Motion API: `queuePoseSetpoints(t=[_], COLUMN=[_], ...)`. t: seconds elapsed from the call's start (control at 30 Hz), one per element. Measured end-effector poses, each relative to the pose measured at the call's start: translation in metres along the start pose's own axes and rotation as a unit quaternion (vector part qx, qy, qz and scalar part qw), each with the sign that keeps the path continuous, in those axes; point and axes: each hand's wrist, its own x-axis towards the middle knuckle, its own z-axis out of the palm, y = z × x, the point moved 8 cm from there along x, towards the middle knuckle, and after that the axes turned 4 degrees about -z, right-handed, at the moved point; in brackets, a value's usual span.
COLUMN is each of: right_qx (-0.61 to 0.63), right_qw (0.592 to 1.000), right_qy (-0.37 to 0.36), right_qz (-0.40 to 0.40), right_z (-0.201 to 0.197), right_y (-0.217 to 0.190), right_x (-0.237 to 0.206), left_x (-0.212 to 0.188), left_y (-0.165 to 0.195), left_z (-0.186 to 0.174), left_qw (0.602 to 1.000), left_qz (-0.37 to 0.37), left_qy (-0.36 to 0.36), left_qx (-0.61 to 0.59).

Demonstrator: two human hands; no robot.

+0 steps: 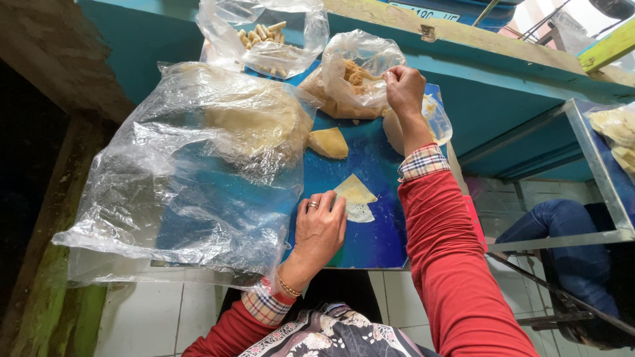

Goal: The person folds square dough wrappers into filled triangular pastries at a small blue table. They pinch the edges closed on each wrapper, place the finished pastry into a plastic bag, then take the next wrapper and filling and repeat the folding cycle.

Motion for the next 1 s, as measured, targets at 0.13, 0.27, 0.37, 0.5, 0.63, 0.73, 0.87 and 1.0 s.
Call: queuePoseSetpoints(t=[0.13,0.27,0.37,0.5,0.63,0.73,0.87,1.0], right_qx=[0.061,0.051,0.030,0.020,0.048,0.048,0.029,0.015], right_qw=[0.997,0.996,0.995,0.998,0.997,0.996,0.995,0.996], right_qy=[0.030,0.068,0.088,0.064,0.060,0.074,0.096,0.085], right_qz=[0.044,-0.001,-0.026,-0.008,0.023,0.033,0.002,-0.011], right_z=[-0.009,-0.016,-0.021,-0.020,-0.021,-0.023,-0.025,-0.024], right_y=[0.010,0.004,-0.002,-0.005,-0.003,-0.004,-0.011,-0.012], right_x=[-0.011,-0.020,-0.023,-0.024,-0.025,-0.027,-0.030,-0.030], left_x=[0.000,-0.001,-0.001,0.000,0.001,0.000,0.000,0.000], left_y=[-0.001,-0.001,-0.002,-0.001,-0.001,-0.001,-0.002,-0.001], left_z=[0.002,0.003,0.005,0.002,0.004,0.002,0.002,0.002], left_qw=[1.000,1.000,1.000,1.000,1.000,1.000,1.000,1.000], left_qz=[-0.004,-0.004,-0.004,0.004,0.002,0.004,0.004,0.006], left_qy=[-0.004,-0.005,-0.010,0.003,-0.004,0.003,0.005,0.006], left_qx=[-0.010,-0.011,-0.007,-0.010,-0.006,-0.011,-0.012,-0.012])
